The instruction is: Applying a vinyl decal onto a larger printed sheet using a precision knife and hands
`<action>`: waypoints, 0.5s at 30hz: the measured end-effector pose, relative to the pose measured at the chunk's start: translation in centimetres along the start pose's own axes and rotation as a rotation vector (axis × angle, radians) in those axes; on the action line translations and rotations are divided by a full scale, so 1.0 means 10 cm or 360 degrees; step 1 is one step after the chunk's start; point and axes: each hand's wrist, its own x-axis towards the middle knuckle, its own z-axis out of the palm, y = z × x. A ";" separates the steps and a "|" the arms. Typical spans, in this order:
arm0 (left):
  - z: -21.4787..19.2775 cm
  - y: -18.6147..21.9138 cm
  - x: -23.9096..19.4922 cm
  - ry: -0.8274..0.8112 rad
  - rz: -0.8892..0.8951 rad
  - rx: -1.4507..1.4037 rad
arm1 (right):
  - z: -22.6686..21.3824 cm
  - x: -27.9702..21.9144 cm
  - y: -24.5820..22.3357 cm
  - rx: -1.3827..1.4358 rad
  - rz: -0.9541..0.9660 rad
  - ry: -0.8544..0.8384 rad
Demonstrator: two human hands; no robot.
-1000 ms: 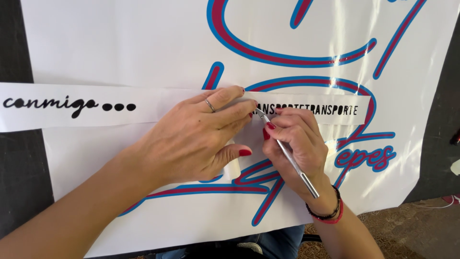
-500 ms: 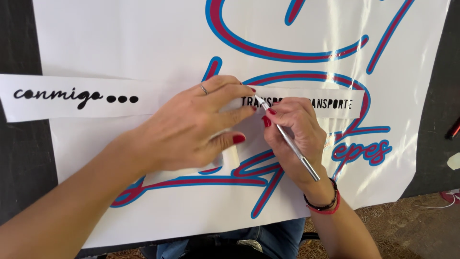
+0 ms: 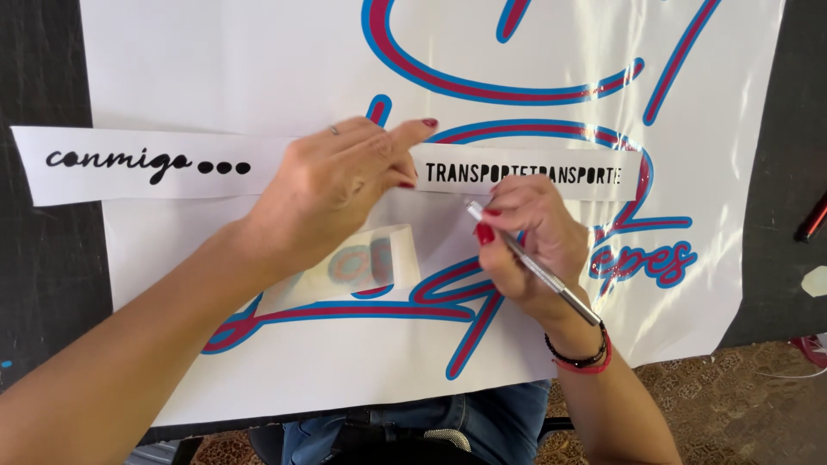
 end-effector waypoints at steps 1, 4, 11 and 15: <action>-0.02 -0.02 0.00 -0.0032 0.0105 0.0225 | -0.01 -0.01 0.02 -0.0018 0.0056 0.0045; -0.02 -0.06 0.01 -0.0144 0.0261 0.0641 | -0.02 0.02 0.03 -0.0085 0.0154 0.0039; 0.02 0.06 0.11 -0.0251 0.0520 0.1322 | -0.02 0.04 0.01 -0.0159 0.0360 -0.0031; -0.04 -0.02 0.07 -0.0297 0.0576 0.1281 | -0.02 0.03 0.01 -0.0178 0.0385 -0.0030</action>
